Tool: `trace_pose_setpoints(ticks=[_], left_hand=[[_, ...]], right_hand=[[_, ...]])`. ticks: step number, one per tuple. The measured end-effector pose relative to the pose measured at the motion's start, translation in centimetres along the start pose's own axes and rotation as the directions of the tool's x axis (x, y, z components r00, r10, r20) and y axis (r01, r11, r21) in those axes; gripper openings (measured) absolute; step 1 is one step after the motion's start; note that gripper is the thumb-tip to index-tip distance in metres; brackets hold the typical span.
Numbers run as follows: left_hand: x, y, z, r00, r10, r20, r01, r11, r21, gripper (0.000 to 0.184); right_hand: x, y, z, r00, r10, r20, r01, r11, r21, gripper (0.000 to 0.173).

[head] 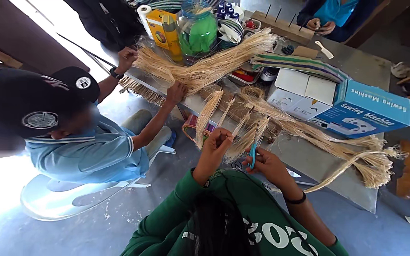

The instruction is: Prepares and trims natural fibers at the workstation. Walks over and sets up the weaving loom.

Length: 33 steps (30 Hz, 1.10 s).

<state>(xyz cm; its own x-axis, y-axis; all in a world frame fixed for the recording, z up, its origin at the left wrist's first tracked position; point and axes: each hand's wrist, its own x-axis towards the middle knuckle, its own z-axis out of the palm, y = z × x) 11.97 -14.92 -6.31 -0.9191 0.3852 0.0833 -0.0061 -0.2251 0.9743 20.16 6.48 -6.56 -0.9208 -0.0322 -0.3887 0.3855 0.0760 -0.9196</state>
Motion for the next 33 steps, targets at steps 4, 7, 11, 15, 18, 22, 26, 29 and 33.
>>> trace_pose_setpoints(ticks=[4, 7, 11, 15, 18, 22, 26, 29, 33], left_hand=[[-0.6, -1.9, 0.3, 1.000, 0.012, -0.023, -0.012, 1.000, -0.014, 0.009], [-0.6, -1.8, 0.3, 0.996, 0.087, -0.037, -0.087, 0.996, 0.005, 0.010], [-0.6, -1.1, -1.1, 0.986, 0.146, -0.082, -0.144, 0.989, 0.033, 0.012], [-0.9, -0.7, -3.1, 0.985, 0.077, -0.155, -0.076, 0.997, 0.016, 0.012], [-1.8, -0.1, -5.2, 0.978, 0.006, -0.208, 0.001, 1.000, 0.030, 0.014], [-2.9, 0.7, -8.9, 0.950, 0.003, -0.311, 0.023, 0.997, 0.077, 0.015], [-4.0, 1.0, -12.7, 0.917, 0.011, -0.399, 0.035, 0.993, 0.109, 0.014], [-5.1, 1.8, -14.9, 0.891, 0.031, -0.453, 0.017, 0.995, 0.100, 0.012], [-6.0, 2.3, -17.0, 0.857, 0.026, -0.515, 0.014, 0.997, 0.073, 0.011]], right_hand=[[0.9, -0.2, 1.1, 0.999, -0.031, 0.029, 0.033, 0.997, -0.072, 0.039], [2.2, 0.4, 1.7, 0.998, -0.064, -0.003, 0.062, 0.976, -0.210, 0.049], [4.0, 1.1, 2.2, 1.000, 0.013, 0.007, -0.010, 0.938, -0.348, 0.057], [6.7, 0.3, 3.8, 0.998, 0.026, 0.064, 0.010, 0.860, -0.511, 0.047], [10.1, -1.5, 5.8, 0.980, 0.046, 0.193, 0.079, 0.800, -0.594, 0.038], [17.7, -3.5, 9.9, 0.973, 0.005, 0.230, 0.166, 0.678, -0.717, 0.041], [26.5, -5.5, 13.6, 0.971, 0.140, 0.196, 0.120, 0.424, -0.898, 0.053], [31.1, -6.8, 15.9, 0.971, 0.213, 0.110, 0.042, 0.301, -0.953, 0.054], [34.4, -7.9, 17.6, 0.979, 0.202, 0.016, -0.037, 0.253, -0.967, 0.055]])
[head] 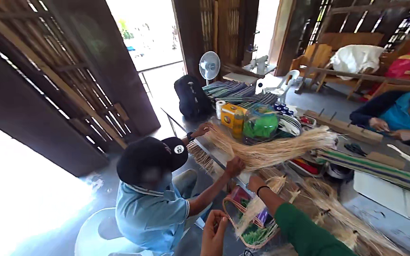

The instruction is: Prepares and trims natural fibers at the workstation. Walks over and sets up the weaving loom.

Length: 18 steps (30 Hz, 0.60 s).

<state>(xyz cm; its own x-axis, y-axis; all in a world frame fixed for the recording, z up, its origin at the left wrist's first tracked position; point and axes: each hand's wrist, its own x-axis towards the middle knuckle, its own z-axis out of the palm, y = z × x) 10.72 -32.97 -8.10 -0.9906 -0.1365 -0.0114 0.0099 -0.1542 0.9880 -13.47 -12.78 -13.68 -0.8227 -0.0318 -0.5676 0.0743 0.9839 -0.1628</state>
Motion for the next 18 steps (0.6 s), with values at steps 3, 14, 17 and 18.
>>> trace_pose_setpoints(ticks=[3, 14, 17, 18], left_hand=[[0.2, 0.0, -1.5, 1.000, -0.013, -0.022, 0.012, 1.000, -0.012, 0.010], [2.0, 0.0, -2.4, 0.993, -0.103, 0.057, 0.105, 0.994, -0.034, 0.018], [2.8, -0.2, -1.3, 0.978, -0.116, 0.172, 0.130, 0.989, -0.076, 0.027], [3.1, -0.4, -0.8, 0.972, -0.114, 0.206, 0.134, 0.988, -0.082, 0.027]], right_hand=[[1.6, -0.3, -0.3, 0.992, 0.070, -0.101, -0.062, 0.995, 0.082, 0.050], [2.6, -0.7, -2.6, 0.988, 0.155, -0.028, -0.152, 0.985, 0.083, 0.041], [0.6, -1.1, -3.1, 0.994, 0.103, -0.045, -0.097, 0.988, 0.119, 0.038], [-0.1, -0.6, -2.9, 0.992, 0.075, -0.104, -0.056, 0.983, 0.173, 0.040]])
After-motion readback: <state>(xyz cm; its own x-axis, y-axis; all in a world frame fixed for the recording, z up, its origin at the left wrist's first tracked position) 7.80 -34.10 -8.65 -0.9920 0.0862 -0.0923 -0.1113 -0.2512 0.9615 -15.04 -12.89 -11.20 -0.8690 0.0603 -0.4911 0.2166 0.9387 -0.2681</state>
